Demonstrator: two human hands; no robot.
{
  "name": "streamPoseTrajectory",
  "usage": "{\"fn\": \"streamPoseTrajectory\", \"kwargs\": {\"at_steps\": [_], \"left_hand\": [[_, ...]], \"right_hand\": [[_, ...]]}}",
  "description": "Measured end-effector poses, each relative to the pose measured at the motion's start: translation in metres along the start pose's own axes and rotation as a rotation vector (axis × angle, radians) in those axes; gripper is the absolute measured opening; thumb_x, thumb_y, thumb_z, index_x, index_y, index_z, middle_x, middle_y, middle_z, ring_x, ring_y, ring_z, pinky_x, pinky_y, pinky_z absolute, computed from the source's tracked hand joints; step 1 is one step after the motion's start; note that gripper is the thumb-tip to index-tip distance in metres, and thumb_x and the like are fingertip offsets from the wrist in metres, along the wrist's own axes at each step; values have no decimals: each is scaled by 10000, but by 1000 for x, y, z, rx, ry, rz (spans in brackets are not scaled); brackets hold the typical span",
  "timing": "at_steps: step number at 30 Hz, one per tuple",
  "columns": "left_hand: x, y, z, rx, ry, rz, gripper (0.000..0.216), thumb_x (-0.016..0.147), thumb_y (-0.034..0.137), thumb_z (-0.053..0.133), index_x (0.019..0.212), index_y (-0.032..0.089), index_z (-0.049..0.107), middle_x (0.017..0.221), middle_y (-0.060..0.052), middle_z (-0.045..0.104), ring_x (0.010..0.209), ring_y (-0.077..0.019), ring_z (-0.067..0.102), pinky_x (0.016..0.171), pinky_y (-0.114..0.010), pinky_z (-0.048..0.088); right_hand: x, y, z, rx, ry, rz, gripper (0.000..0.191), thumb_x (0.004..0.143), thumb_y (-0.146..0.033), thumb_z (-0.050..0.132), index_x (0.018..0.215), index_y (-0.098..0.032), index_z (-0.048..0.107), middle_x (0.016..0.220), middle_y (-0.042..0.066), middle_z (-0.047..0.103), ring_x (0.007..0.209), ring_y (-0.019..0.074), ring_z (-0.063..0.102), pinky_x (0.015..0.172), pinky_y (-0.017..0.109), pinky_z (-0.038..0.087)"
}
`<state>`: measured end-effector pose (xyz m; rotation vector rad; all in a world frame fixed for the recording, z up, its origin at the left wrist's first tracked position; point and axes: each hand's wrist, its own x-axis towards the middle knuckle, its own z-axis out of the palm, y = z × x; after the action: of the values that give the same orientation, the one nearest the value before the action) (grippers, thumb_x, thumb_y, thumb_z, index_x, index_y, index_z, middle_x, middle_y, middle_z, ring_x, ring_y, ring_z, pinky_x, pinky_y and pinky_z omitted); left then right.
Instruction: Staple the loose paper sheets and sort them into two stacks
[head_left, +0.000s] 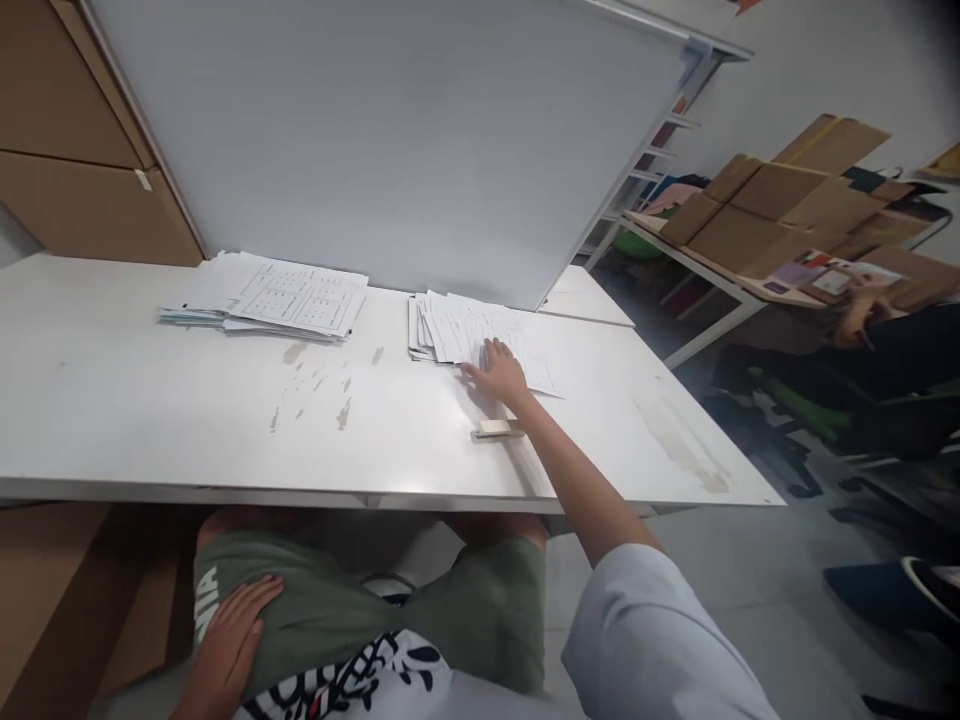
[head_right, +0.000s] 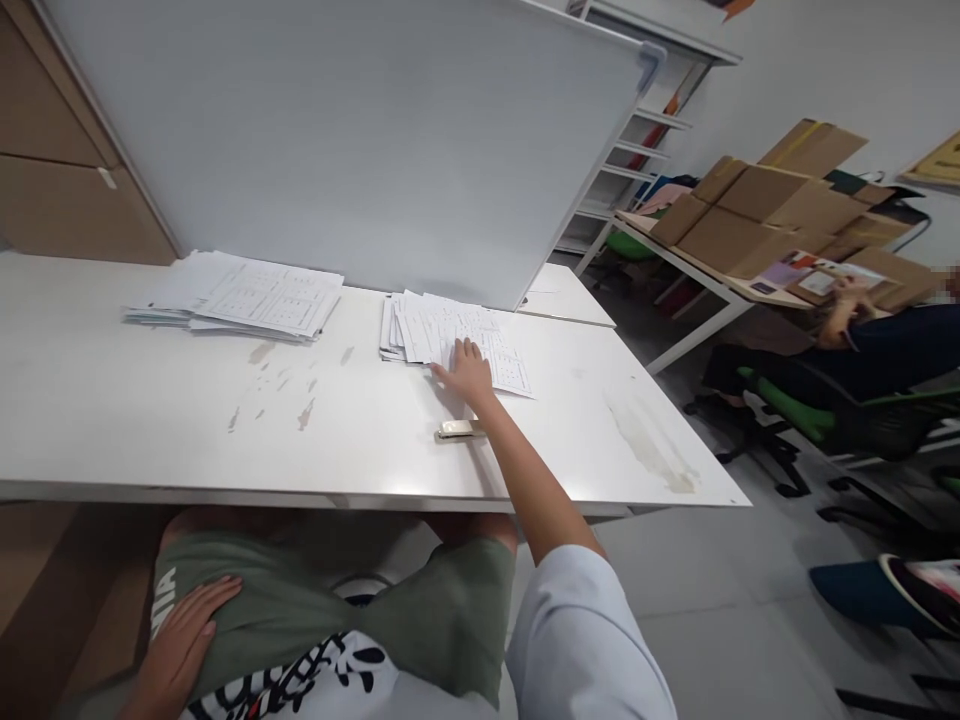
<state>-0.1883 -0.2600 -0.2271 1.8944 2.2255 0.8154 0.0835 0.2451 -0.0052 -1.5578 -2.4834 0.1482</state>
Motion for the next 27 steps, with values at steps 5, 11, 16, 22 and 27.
{"fn": "streamPoseTrajectory", "kwargs": {"at_steps": [5, 11, 16, 22, 27], "left_hand": [[7, 20, -8, -5, -20, -18, 433, 942, 347, 334, 1204, 244, 663, 1258, -44, 679, 1203, -245, 606, 1091, -453, 446], [12, 50, -22, -35, -132, -77, 480, 963, 323, 265, 1198, 196, 663, 1229, -73, 683, 1220, -215, 574, 1137, -430, 368], [25, 66, -28, -37, -176, -102, 472, 972, 312, 256, 1161, 162, 663, 1203, -102, 681, 1196, -229, 571, 1123, -448, 370], [23, 84, -32, 44, -105, -21, 422, 937, 190, 298, 1235, 162, 595, 1253, -115, 647, 1227, -224, 557, 1112, -476, 388], [80, 146, -42, 200, 277, 28, 518, 919, 215, 445, 1433, 202, 390, 1334, -153, 585, 1379, -285, 436, 1137, -557, 342]], "right_hand": [[-2, -8, -10, -28, -26, 40, 542, 956, -344, 412, 1461, -148, 408, 1371, 187, 576, 1283, 305, 523, 982, 435, 458], [-44, -24, -50, 7, 145, -13, 502, 976, -334, 350, 1435, -176, 482, 1195, 164, 682, 1082, 315, 636, 880, 440, 497], [-137, -92, -61, 68, -276, -288, 456, 973, -409, 418, 1368, -226, 555, 1133, 118, 719, 1021, 315, 668, 821, 423, 522], [-191, -142, -12, 293, -225, -482, 832, 926, -635, 436, 1536, -100, 253, 1601, 204, 244, 1422, 358, 367, 1078, 488, 409], [-201, -102, 9, 348, 55, -310, 661, 961, -587, 379, 1486, -186, 370, 1587, 150, 311, 1462, 336, 286, 1145, 558, 283]]}}
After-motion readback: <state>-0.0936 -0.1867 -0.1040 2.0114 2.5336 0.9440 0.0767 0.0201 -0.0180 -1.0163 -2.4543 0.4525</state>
